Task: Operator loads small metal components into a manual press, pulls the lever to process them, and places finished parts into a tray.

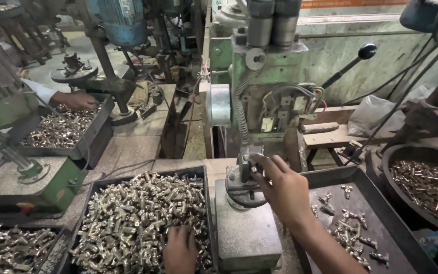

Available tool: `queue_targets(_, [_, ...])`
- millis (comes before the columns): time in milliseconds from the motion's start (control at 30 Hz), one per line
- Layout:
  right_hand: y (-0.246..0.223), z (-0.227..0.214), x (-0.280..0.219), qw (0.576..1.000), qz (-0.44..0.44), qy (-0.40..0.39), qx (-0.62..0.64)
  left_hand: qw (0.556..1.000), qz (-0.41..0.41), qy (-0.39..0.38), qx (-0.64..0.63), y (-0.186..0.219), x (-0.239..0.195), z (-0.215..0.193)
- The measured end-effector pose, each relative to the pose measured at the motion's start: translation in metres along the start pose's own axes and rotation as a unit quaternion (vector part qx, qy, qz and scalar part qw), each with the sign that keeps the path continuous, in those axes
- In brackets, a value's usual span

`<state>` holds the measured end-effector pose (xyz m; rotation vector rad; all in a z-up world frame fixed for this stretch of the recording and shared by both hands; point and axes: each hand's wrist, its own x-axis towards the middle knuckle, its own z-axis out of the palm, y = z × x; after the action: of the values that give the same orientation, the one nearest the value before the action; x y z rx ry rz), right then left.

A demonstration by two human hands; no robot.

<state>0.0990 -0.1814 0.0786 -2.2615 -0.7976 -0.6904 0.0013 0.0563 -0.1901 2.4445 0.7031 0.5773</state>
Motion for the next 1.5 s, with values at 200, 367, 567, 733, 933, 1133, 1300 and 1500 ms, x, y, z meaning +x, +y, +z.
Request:
queue_targets(200, [0.034, -0.019, -0.047, 0.994, 0.106, 0.013, 0.034, 0.986, 0.002, 0.103, -0.130, 0.009, -0.004, -0.017])
queue_targets(367, [0.098, -0.040, -0.067, 0.963, 0.269, 0.019, -0.018, 0.963, 0.061, 0.169, -0.199, 0.061, -0.008, -0.041])
queue_targets(567, [0.087, -0.082, -0.013, 0.977, 0.164, 0.136, 0.000, 0.920, 0.234, 0.180, -0.257, 0.199, 0.003, -0.110])
queue_targets(733, [0.039, -0.132, 0.063, 0.962, -0.066, 0.262, -0.041, 0.885, 0.378, 0.202, -0.180, 0.255, 0.029, -0.132])
queue_targets(933, [0.016, -0.146, 0.134, 0.973, -0.119, 0.198, -0.031, 0.913, 0.355, 0.182, -0.085, 0.240, 0.027, -0.094])
queue_targets(1133, [0.013, -0.131, 0.041, 0.985, -0.005, 0.152, -0.085, 0.967, 0.136, 0.099, -0.192, 0.142, 0.020, -0.064])
queue_targets(1300, [0.041, -0.054, 0.003, 0.983, 0.164, 0.072, -0.040, 0.997, 0.057, -0.045, 0.004, 0.021, 0.004, -0.006])
queue_targets(1500, [0.085, -0.004, 0.030, 0.988, 0.132, 0.081, -0.010, 0.966, -0.010, -0.243, 0.088, 0.055, 0.005, -0.043])
